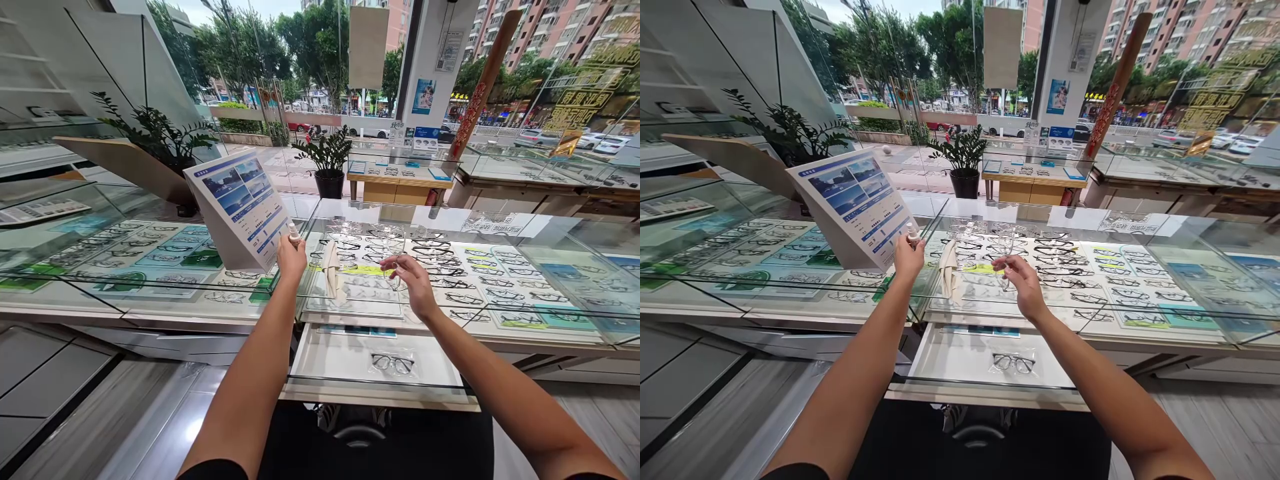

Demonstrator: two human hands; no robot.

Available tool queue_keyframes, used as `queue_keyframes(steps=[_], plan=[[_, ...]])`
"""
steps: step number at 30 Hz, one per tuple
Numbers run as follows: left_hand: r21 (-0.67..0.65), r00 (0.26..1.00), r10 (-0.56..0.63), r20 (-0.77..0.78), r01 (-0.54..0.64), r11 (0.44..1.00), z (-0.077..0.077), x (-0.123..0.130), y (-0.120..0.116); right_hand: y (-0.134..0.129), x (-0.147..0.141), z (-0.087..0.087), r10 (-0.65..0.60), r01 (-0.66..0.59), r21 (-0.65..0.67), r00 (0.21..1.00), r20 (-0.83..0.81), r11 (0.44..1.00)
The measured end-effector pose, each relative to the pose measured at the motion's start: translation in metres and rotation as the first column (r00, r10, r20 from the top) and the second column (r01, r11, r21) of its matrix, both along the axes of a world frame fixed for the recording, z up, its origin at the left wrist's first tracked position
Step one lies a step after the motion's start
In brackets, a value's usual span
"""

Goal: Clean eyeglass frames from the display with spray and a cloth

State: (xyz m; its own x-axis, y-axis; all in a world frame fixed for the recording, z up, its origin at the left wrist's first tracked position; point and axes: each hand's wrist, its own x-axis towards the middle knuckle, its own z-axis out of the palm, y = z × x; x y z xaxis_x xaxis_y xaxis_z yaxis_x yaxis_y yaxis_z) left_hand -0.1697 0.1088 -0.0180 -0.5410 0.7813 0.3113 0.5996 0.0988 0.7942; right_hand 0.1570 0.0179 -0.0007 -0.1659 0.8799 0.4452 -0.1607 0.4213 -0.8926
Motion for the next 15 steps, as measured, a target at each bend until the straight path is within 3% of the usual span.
queue_keyframes(steps=[5,8,11,13,15], plan=[[0.052,0.999,0.03,-0.012,-0.029,0.998,0.004,0.008,-0.004,0.001,0.0,0.0,0.007,-0.007,0.002,1.0,-0.009,1.0],[0.192,0.99,0.122,-0.075,-0.106,0.976,0.012,0.019,-0.012,0.001,-0.001,0.0,0.002,-0.002,0.004,1.0,-0.009,1.0],[0.355,0.952,0.25,-0.177,-0.175,0.918,0.025,0.036,-0.024,0.0,-0.001,0.0,-0.006,0.006,0.007,1.0,-0.004,1.0],[0.372,0.939,0.231,-0.256,-0.125,0.92,0.033,0.048,-0.031,-0.001,-0.001,0.0,-0.013,0.013,0.009,1.0,-0.002,1.0],[0.278,0.93,0.126,-0.347,-0.027,0.96,0.037,0.06,-0.035,-0.001,-0.001,0.0,-0.021,0.021,0.007,1.0,-0.002,1.0]])
